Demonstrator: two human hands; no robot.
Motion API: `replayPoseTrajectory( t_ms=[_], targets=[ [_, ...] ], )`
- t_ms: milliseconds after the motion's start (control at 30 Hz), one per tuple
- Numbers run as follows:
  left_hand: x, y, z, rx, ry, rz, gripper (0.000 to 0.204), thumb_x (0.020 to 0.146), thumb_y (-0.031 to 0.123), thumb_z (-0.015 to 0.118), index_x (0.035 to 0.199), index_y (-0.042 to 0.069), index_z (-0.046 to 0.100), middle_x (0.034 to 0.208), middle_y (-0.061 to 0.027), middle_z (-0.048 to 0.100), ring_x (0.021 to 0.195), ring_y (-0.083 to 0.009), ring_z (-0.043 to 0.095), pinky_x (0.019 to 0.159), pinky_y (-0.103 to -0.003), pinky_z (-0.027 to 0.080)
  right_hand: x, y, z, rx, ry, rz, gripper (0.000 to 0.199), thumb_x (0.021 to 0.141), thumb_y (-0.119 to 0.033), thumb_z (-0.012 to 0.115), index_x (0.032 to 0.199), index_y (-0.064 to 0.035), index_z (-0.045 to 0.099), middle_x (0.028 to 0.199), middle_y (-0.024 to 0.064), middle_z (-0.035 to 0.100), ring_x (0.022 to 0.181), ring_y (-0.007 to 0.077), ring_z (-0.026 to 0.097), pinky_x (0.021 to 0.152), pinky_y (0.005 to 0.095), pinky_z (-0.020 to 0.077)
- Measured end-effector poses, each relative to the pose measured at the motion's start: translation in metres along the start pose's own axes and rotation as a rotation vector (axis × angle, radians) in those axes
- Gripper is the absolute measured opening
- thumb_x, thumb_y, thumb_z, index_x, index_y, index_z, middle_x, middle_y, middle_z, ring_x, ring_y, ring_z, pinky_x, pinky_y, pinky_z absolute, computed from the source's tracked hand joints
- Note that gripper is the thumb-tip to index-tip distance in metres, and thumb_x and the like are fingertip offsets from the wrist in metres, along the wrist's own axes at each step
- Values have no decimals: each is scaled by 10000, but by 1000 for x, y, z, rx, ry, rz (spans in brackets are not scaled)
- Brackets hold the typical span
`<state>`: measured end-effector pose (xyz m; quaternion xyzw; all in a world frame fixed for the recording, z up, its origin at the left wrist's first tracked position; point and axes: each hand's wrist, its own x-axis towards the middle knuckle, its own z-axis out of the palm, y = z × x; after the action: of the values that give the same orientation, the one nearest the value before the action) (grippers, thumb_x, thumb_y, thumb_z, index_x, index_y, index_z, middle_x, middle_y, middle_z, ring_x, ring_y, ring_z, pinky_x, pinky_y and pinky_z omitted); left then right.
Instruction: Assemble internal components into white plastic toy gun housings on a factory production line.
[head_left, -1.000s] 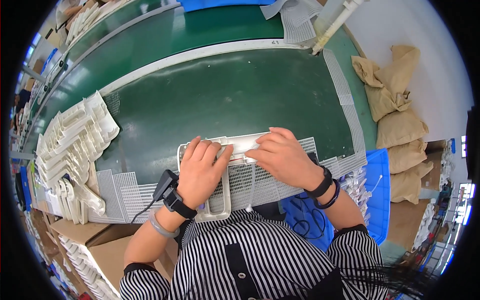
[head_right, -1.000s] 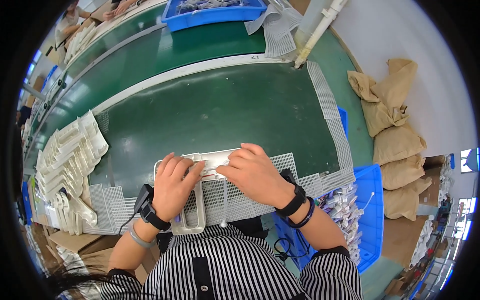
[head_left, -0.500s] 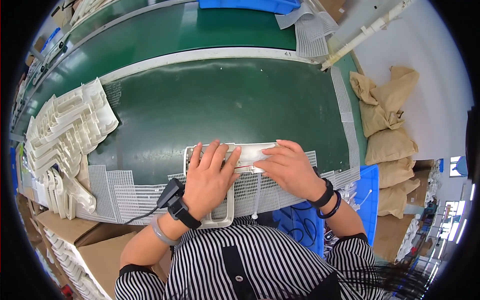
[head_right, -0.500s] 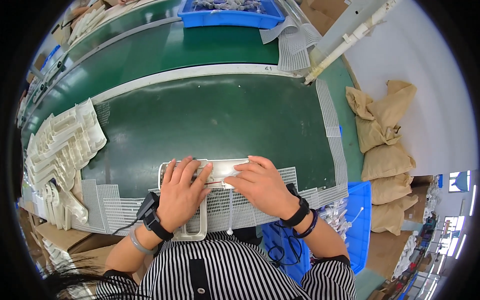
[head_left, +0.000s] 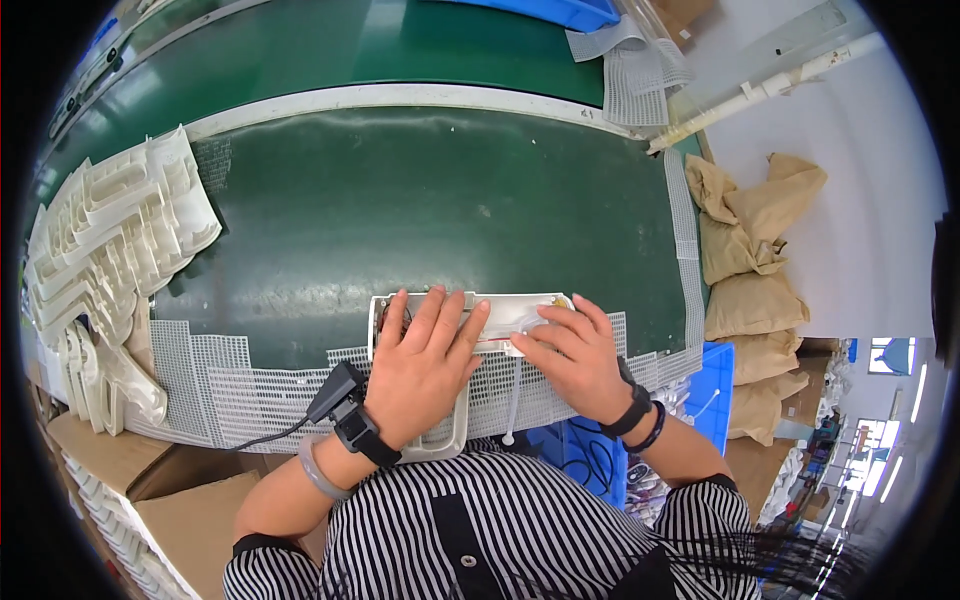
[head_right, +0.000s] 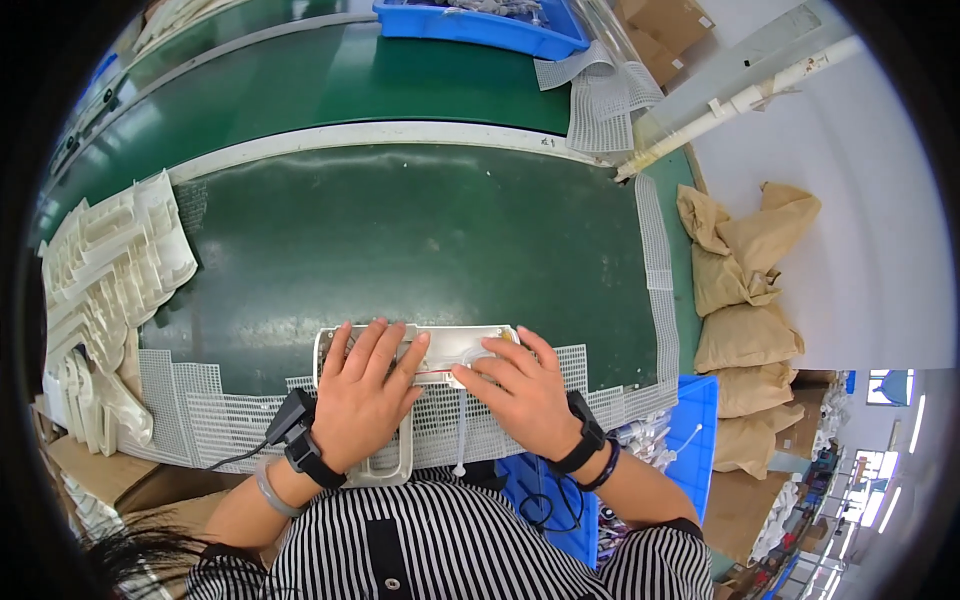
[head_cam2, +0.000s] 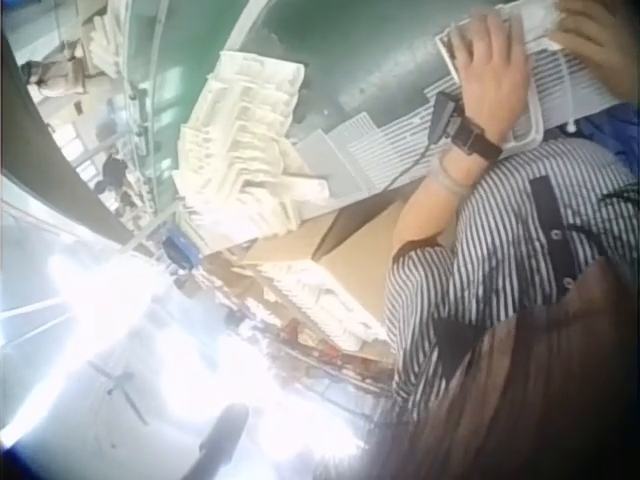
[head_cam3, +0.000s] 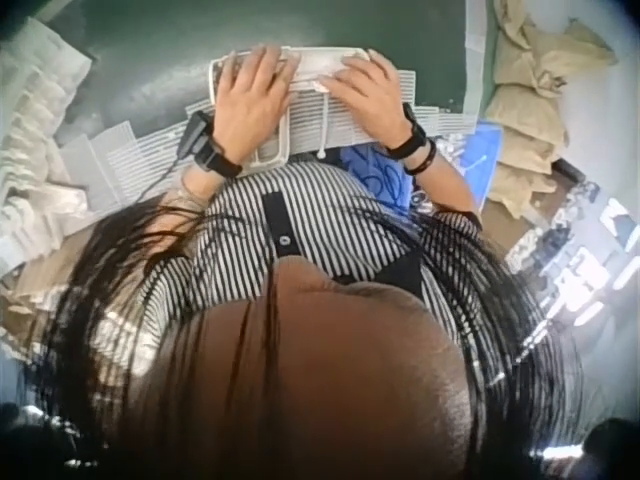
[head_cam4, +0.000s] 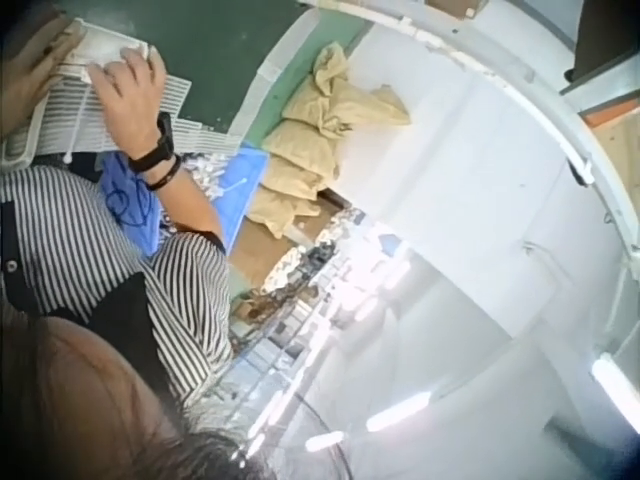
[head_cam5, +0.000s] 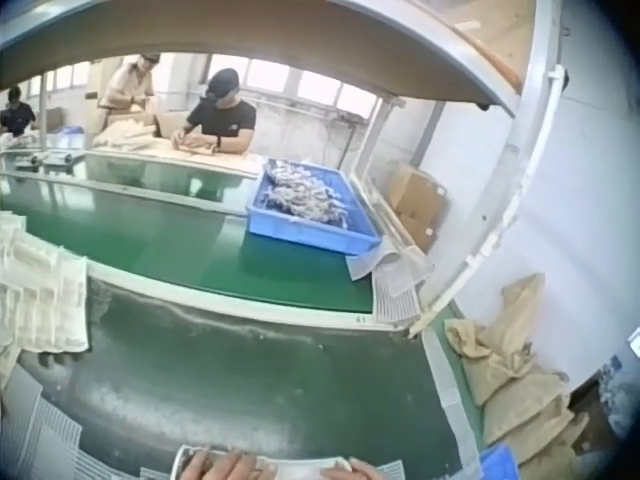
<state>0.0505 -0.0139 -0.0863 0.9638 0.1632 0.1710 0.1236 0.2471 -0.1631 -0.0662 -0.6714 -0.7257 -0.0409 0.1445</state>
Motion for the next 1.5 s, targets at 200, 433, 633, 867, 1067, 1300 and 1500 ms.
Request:
replayPoseTrajectory(
  t_ms=[200, 433, 633, 867, 1067, 1300, 1500],
  targets=[
    [-5, 0, -1, -16, 40, 3, 702, 812, 273, 783, 1453, 121, 543, 1376, -114, 576, 1328, -318, 506, 1141, -579, 367, -10, -8, 15, -28, 130, 52, 384, 799, -105, 702, 1167, -204, 744, 1079, -37, 672, 1202, 210, 606, 1144, 485, 368],
    [-28, -10, -61, -132, 183, -114, 565, 837, 97, 737, 1379, 65, 579, 1370, -144, 575, 1287, -351, 523, 1106, -515, 388, -11, -8, -18, 81, 22, 125, 502, 793, -27, 672, 1282, -137, 685, 1372, 115, 562, 1343, 336, 494, 1150, 515, 353],
    [-87, -7, -71, -236, 57, -476, 312, 919, 114, 694, 1217, 42, 642, 1002, -164, 679, 894, -327, 660, 776, -409, 514, 22, 38, -60, 267, -167, 139, 356, 889, -179, 702, 1217, -44, 676, 1253, 161, 639, 1185, 356, 597, 990, 443, 487],
    [-127, 6, -53, -480, -137, -587, 253, 961, 263, 695, 1050, 27, 682, 730, -137, 701, 651, -310, 697, 580, -387, 526, 59, 62, -35, 331, -538, 418, 312, 987, -275, 650, 1148, -15, 710, 1069, 162, 694, 919, 287, 687, 832, 383, 548],
    [-131, -1, -50, -638, -269, -560, 284, 965, 188, 692, 1137, -23, 612, 731, -133, 726, 581, -201, 718, 534, -304, 524, 112, 57, -3, 653, -503, 263, 320, 1027, -266, 621, 1211, -21, 711, 1075, 85, 742, 970, 166, 677, 875, 324, 539],
    [-129, -8, -53, -786, -195, -712, 242, 982, 144, 658, 1131, -44, 625, 746, -130, 732, 543, -150, 691, 492, -280, 522, 163, 34, 24, 688, -874, 181, 341, 1025, -319, 616, 1191, -42, 726, 1035, 63, 742, 911, 166, 670, 821, 328, 556],
    [-119, -34, -53, -751, 92, -785, 250, 986, 202, 674, 1079, -29, 670, 676, -111, 694, 503, -184, 653, 514, -309, 497, 161, 55, 34, 738, -1001, 281, 291, 1033, -291, 597, 1110, -24, 684, 906, 9, 670, 812, 112, 636, 690, 281, 568]
  ],
)
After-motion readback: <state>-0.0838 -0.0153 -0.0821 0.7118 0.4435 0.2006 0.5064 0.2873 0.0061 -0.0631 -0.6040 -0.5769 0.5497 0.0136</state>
